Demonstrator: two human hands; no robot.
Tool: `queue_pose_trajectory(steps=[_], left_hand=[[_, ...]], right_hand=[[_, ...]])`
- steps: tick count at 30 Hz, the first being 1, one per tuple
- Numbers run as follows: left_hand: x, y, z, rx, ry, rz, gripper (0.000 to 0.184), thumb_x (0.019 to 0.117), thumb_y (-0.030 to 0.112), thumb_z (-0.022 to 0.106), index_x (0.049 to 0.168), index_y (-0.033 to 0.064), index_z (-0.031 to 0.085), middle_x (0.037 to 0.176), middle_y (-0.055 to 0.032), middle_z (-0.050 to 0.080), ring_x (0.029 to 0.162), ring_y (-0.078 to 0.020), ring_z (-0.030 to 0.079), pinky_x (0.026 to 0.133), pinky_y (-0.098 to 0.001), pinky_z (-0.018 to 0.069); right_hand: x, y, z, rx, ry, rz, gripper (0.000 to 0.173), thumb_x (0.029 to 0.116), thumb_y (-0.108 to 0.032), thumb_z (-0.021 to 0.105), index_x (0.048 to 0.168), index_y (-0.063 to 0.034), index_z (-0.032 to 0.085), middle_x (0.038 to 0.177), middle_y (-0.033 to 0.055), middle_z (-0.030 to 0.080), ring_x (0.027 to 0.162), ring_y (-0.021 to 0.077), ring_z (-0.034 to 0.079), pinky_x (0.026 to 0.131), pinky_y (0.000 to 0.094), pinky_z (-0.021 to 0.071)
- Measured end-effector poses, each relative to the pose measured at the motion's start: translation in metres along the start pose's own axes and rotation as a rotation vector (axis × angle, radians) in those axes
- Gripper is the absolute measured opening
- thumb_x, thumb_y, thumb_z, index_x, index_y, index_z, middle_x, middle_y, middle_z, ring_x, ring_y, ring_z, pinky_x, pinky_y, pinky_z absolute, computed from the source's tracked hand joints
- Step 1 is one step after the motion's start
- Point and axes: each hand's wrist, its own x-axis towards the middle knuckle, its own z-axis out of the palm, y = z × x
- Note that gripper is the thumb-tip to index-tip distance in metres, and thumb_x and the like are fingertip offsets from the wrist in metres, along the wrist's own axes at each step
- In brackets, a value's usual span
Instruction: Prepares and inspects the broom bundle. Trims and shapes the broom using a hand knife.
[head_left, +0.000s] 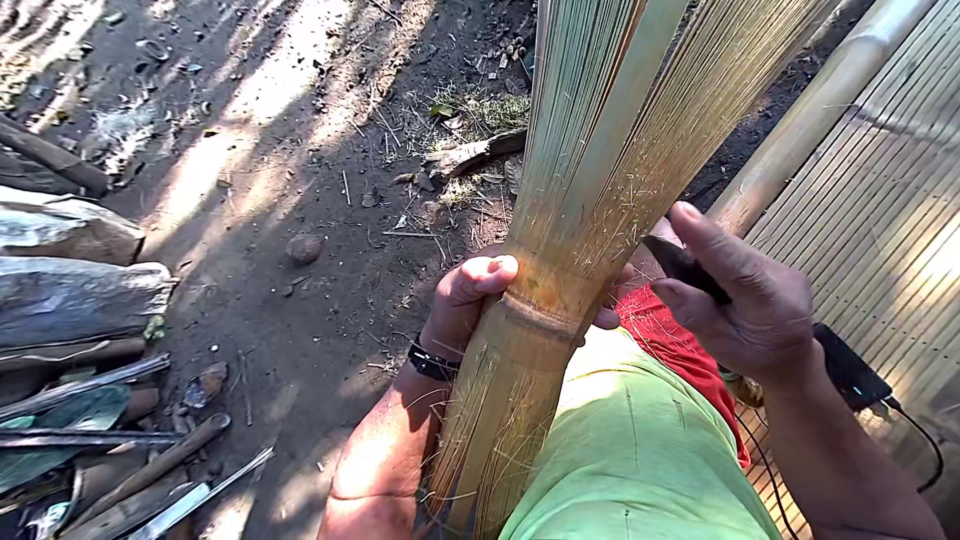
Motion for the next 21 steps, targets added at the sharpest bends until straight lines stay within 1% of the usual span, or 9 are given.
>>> queue_pose_trajectory(steps=[2, 5, 7, 9, 12, 14, 16, 18, 21], left_hand=[[0.002, 0.0, 0.006, -0.057, -0.08, -0.023, 0.049, 0.0973, 0.037, 0.059, 0.133, 0.003, 0.057, 0.126, -0.0284, 0.063, 0.103, -0.0377, 0.07, 0.082, -0.0484, 0.0614], [0.001, 0.002, 0.013, -0.017, -0.101, 0.027, 0.04, 0.1011, 0.035, 0.056, 0.129, 0.007, 0.062, 0.121, -0.0204, 0.068, 0.104, -0.0307, 0.072, 0.084, -0.0447, 0.0625], [0.002, 0.001, 0.013, -0.058, -0.105, -0.006, 0.046, 0.0986, 0.036, 0.058, 0.131, 0.0043, 0.059, 0.125, -0.0263, 0.065, 0.106, -0.0375, 0.07, 0.082, -0.0489, 0.0617], [0.003, 0.0, 0.014, -0.064, -0.092, -0.011, 0.047, 0.0975, 0.037, 0.059, 0.132, 0.0049, 0.059, 0.125, -0.027, 0.064, 0.105, -0.0383, 0.07, 0.082, -0.0492, 0.0618], [0.003, -0.002, 0.017, -0.058, -0.075, -0.009, 0.046, 0.098, 0.036, 0.059, 0.131, 0.0042, 0.059, 0.123, -0.0272, 0.065, 0.103, -0.0373, 0.071, 0.082, -0.0484, 0.0617], [0.003, -0.002, 0.016, -0.084, -0.091, -0.022, 0.046, 0.0977, 0.036, 0.059, 0.132, 0.004, 0.059, 0.124, -0.0266, 0.065, 0.103, -0.0362, 0.071, 0.082, -0.047, 0.0616], [0.002, -0.002, 0.01, -0.101, -0.112, -0.04, 0.051, 0.0971, 0.037, 0.06, 0.135, 0.0032, 0.056, 0.13, -0.0288, 0.061, 0.106, -0.0391, 0.069, 0.084, -0.0493, 0.0606], [-0.003, -0.002, 0.005, -0.02, -0.021, 0.002, 0.045, 0.0971, 0.038, 0.063, 0.128, 0.0048, 0.06, 0.123, -0.0262, 0.065, 0.1, -0.0371, 0.072, 0.077, -0.0485, 0.0628], [-0.007, -0.002, 0.004, 0.02, 0.04, 0.035, 0.04, 0.0971, 0.037, 0.064, 0.123, 0.0065, 0.063, 0.117, -0.0225, 0.068, 0.096, -0.0345, 0.073, 0.073, -0.0479, 0.0635]], right_hand=[[0.0, 0.001, 0.004, 0.002, -0.014, -0.016, 0.06, 0.1006, -0.022, 0.065, 0.157, -0.0211, 0.045, 0.093, 0.0027, 0.062, 0.073, 0.0084, 0.059, 0.058, 0.0261, 0.0532], [0.002, 0.001, 0.004, -0.005, -0.003, -0.041, 0.058, 0.1001, -0.021, 0.065, 0.155, -0.0194, 0.048, 0.094, 0.0038, 0.062, 0.075, 0.0094, 0.059, 0.061, 0.0265, 0.0539], [0.004, 0.0, 0.003, -0.028, -0.005, -0.054, 0.056, 0.1002, -0.02, 0.065, 0.154, -0.0194, 0.049, 0.094, 0.0041, 0.061, 0.075, 0.0095, 0.059, 0.06, 0.026, 0.0529], [0.006, -0.002, 0.003, -0.059, -0.019, -0.064, 0.057, 0.1007, -0.021, 0.064, 0.155, -0.023, 0.048, 0.092, 0.003, 0.059, 0.073, 0.0093, 0.057, 0.057, 0.0252, 0.05], [0.007, -0.003, 0.003, -0.062, -0.027, -0.09, 0.051, 0.1009, -0.021, 0.064, 0.151, -0.0244, 0.054, 0.09, 0.0029, 0.057, 0.071, 0.0102, 0.055, 0.055, 0.0253, 0.0465], [0.007, -0.003, 0.001, -0.051, -0.028, -0.09, 0.049, 0.1012, -0.019, 0.063, 0.149, -0.0247, 0.056, 0.092, 0.0029, 0.057, 0.072, 0.0096, 0.056, 0.056, 0.0244, 0.0472], [0.006, -0.002, -0.004, -0.022, 0.017, -0.061, 0.046, 0.1023, -0.017, 0.061, 0.147, -0.0219, 0.058, 0.093, 0.0032, 0.06, 0.074, 0.0085, 0.057, 0.059, 0.0245, 0.0501], [0.005, 0.0, -0.011, -0.028, 0.084, -0.016, 0.043, 0.1048, -0.019, 0.058, 0.148, -0.0187, 0.057, 0.1, 0.0036, 0.063, 0.08, 0.0075, 0.061, 0.066, 0.0247, 0.0544], [0.004, 0.001, -0.015, -0.058, 0.127, 0.002, 0.047, 0.1057, -0.023, 0.056, 0.152, -0.0176, 0.052, 0.104, 0.003, 0.062, 0.078, 0.0049, 0.06, 0.064, 0.0222, 0.0539]])
